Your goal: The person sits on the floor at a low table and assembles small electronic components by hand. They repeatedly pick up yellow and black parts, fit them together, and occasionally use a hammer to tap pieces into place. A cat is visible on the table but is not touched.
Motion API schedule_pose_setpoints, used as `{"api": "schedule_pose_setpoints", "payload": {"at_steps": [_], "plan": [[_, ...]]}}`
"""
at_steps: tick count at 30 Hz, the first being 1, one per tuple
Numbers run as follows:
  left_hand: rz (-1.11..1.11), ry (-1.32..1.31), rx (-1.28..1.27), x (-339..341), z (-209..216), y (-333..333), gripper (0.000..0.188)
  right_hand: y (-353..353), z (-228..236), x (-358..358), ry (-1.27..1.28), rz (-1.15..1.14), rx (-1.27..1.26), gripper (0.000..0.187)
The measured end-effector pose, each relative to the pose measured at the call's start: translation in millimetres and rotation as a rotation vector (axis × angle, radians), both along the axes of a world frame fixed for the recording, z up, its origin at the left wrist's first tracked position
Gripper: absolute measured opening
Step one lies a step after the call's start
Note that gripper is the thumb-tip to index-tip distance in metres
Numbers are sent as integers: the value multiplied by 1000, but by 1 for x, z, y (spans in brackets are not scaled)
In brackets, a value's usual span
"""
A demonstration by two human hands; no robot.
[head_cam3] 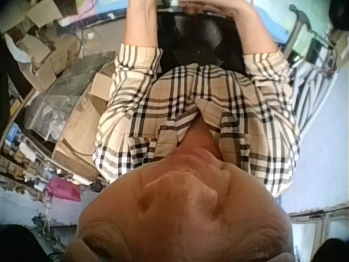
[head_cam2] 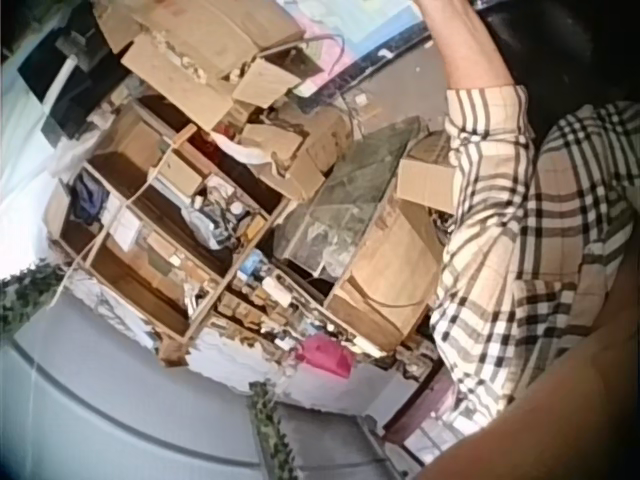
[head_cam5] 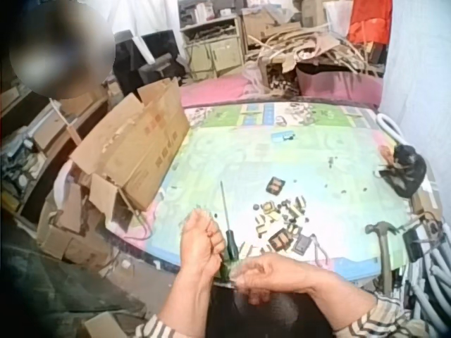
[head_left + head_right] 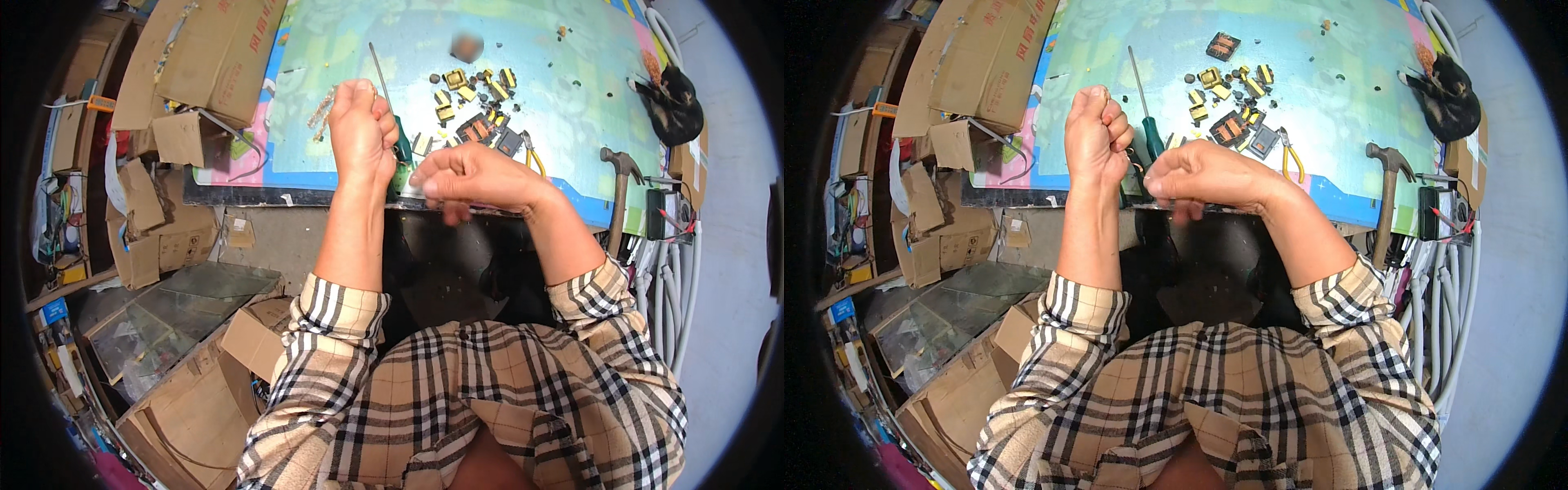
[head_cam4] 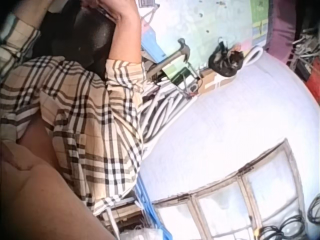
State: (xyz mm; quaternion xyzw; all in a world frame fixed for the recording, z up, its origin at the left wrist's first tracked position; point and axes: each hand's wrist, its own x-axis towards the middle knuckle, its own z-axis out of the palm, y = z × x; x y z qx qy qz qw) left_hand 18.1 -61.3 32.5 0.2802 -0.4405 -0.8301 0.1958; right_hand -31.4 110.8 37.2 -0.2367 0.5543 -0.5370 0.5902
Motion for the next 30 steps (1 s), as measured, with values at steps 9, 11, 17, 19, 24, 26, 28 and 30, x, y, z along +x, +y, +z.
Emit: {"api": "schedule_pose_setpoints", "payload": {"at_steps": [9,11,17,19,24,26,28,30], "plan": [[-178,-42,37,1,-8,0,13,5,-25,-22,478,-130,64,29],[-73,27,50,1,-6,-1,12,-4,-31,-1,622,-50,18,35],[-214,-235,-444,-4,-4,2,18,0,-21,-6,253,-95,47,23],[-445,-262,-396,0,-8,7,25,2,-15,-18,454,-215,104,19],[-645,-309,-176,2,-7,21,53,9,-12,-35,611,-360,103,19],[-659,-328,-228,3,-5,22,60,9,-14,-34,542,-361,73,18],[-658,-334,-273,4,-4,23,62,7,-12,-33,490,-340,51,17],[-771,-331,-289,3,2,23,61,7,-6,-31,455,-303,38,16]]}}
